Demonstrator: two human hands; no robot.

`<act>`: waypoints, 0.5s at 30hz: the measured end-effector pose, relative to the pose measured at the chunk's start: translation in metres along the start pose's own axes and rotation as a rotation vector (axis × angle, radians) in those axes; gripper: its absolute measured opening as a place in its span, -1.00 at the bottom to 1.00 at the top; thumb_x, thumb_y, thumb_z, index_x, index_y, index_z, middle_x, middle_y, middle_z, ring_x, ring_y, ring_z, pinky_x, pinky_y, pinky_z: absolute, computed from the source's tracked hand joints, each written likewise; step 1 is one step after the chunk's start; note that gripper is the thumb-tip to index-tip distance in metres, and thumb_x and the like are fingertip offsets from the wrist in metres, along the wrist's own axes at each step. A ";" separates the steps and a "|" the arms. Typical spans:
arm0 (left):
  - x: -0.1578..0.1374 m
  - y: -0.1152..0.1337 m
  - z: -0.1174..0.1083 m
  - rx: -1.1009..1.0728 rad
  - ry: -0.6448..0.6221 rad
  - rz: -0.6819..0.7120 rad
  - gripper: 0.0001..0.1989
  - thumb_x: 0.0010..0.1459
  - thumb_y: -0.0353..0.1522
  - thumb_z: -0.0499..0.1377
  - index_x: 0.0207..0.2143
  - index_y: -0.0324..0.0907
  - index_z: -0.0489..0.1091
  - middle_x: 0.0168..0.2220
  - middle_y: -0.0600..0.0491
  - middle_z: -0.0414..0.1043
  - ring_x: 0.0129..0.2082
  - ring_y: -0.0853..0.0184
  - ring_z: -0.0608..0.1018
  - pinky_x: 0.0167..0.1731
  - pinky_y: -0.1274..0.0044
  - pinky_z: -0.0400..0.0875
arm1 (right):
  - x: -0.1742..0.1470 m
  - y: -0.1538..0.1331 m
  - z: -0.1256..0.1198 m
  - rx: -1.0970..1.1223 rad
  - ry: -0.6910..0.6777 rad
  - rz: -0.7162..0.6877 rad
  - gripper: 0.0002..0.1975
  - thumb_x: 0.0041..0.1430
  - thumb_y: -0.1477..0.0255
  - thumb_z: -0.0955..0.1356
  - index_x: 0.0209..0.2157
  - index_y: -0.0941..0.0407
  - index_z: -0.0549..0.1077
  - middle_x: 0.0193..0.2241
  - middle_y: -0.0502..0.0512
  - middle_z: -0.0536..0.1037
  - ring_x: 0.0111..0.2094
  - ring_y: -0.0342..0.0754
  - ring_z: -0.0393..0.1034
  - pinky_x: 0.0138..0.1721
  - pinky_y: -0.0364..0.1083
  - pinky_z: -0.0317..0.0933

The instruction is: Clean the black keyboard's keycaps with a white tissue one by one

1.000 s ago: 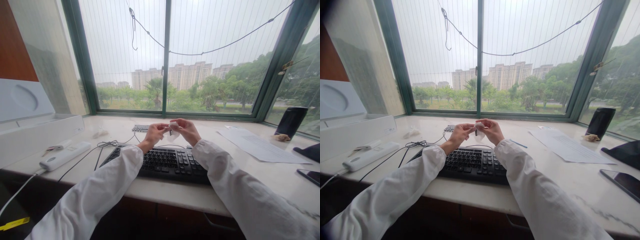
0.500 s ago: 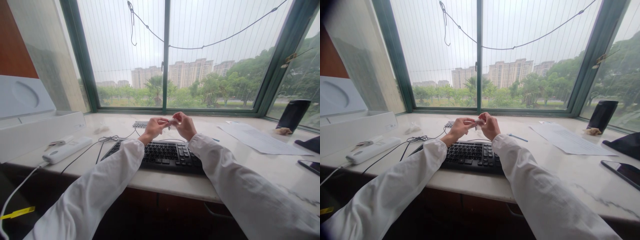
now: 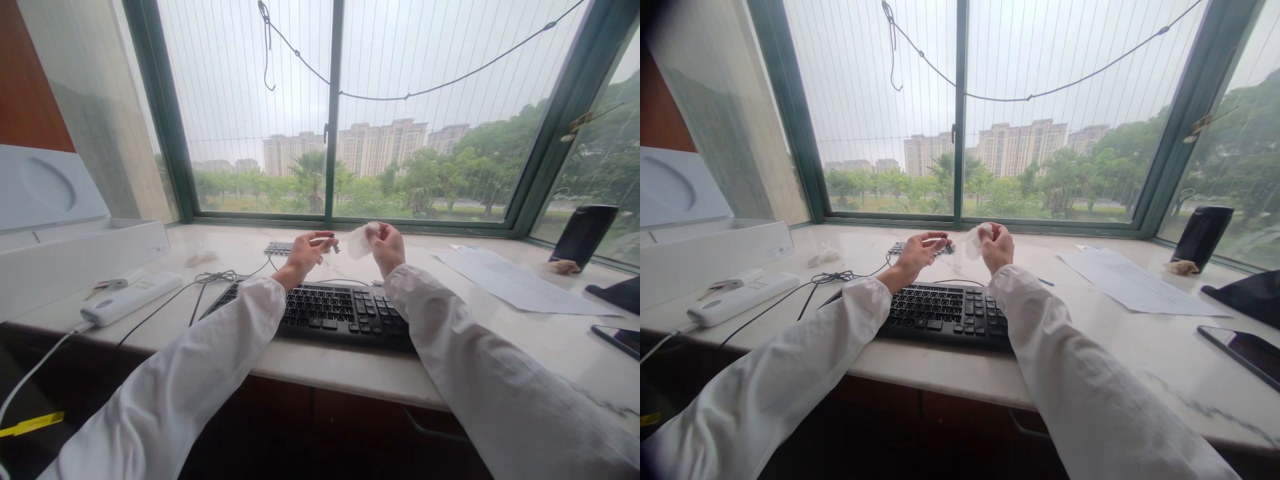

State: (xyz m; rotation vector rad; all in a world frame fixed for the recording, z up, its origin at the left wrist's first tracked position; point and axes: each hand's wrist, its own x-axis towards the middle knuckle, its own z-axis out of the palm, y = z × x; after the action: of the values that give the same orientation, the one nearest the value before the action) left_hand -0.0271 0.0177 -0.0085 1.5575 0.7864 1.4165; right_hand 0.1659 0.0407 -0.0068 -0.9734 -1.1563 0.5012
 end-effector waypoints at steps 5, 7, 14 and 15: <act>-0.001 0.001 0.001 -0.089 0.020 -0.021 -0.53 -0.10 -0.23 0.40 -0.14 -0.28 0.47 -0.16 -0.16 0.54 -0.49 0.49 0.42 -0.68 0.67 0.10 | -0.013 -0.005 0.005 0.131 -0.226 0.037 -0.45 -0.17 0.04 0.46 -0.25 0.18 0.52 -0.31 0.19 0.60 -0.31 0.00 0.48 -0.30 -0.07 0.36; -0.002 0.000 0.001 -0.073 0.025 -0.019 -0.51 -0.10 -0.22 0.40 -0.13 -0.27 0.46 -0.17 -0.14 0.54 -0.58 0.55 0.35 -0.69 0.67 0.09 | -0.022 -0.010 0.008 0.167 -0.322 0.030 -0.45 -0.20 0.04 0.49 -0.25 0.18 0.55 -0.31 0.18 0.61 -0.31 0.00 0.49 -0.28 -0.07 0.35; -0.003 -0.003 0.003 -0.020 0.052 -0.037 -0.51 -0.07 -0.18 0.38 -0.13 -0.25 0.45 -0.27 -0.05 0.56 -0.72 0.65 0.20 -0.72 0.66 0.09 | -0.032 -0.013 0.009 0.106 -0.464 -0.008 -0.51 -0.20 0.13 0.52 -0.24 0.16 0.58 -0.37 0.15 0.62 -0.36 -0.03 0.48 -0.34 -0.08 0.34; -0.003 -0.004 0.003 -0.010 0.051 -0.034 -0.51 -0.07 -0.17 0.38 -0.13 -0.25 0.45 -0.27 -0.06 0.56 -0.72 0.65 0.20 -0.72 0.66 0.10 | -0.031 -0.013 0.008 0.090 -0.453 -0.012 -0.50 -0.20 0.15 0.52 -0.23 0.16 0.57 -0.39 0.14 0.62 -0.38 -0.04 0.47 -0.35 -0.09 0.33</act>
State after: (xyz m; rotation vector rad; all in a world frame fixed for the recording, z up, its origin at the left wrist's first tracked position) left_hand -0.0244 0.0162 -0.0128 1.4984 0.8311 1.4385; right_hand 0.1452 0.0133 -0.0122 -0.7939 -1.5277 0.7837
